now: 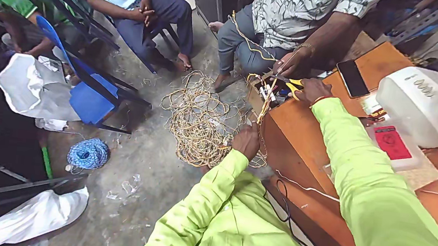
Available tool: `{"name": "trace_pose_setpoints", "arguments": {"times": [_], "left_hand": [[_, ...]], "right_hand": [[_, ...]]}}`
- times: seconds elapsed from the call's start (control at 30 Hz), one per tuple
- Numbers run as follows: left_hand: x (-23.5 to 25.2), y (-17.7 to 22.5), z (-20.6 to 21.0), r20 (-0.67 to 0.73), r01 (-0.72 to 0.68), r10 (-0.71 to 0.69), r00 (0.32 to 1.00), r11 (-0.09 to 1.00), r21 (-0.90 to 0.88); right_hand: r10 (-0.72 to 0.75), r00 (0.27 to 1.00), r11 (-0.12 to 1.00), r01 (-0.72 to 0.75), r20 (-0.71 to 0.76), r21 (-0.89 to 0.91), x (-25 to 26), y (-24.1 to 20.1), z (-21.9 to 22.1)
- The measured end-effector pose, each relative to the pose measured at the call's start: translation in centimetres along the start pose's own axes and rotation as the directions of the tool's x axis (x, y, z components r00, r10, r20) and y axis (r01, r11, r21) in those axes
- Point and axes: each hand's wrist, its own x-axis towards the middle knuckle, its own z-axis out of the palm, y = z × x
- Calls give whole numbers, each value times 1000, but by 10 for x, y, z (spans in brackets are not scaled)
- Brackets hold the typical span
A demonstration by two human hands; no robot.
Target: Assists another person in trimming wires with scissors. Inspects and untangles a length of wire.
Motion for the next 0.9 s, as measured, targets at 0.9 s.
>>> {"name": "trace_pose_setpoints", "arguments": {"times": [0.9], "left_hand": [[0,-1,7,46,-46,45,998,999,17]], "right_hand": [[-34,977,969,84,212,-232,12,-35,-30]]}}
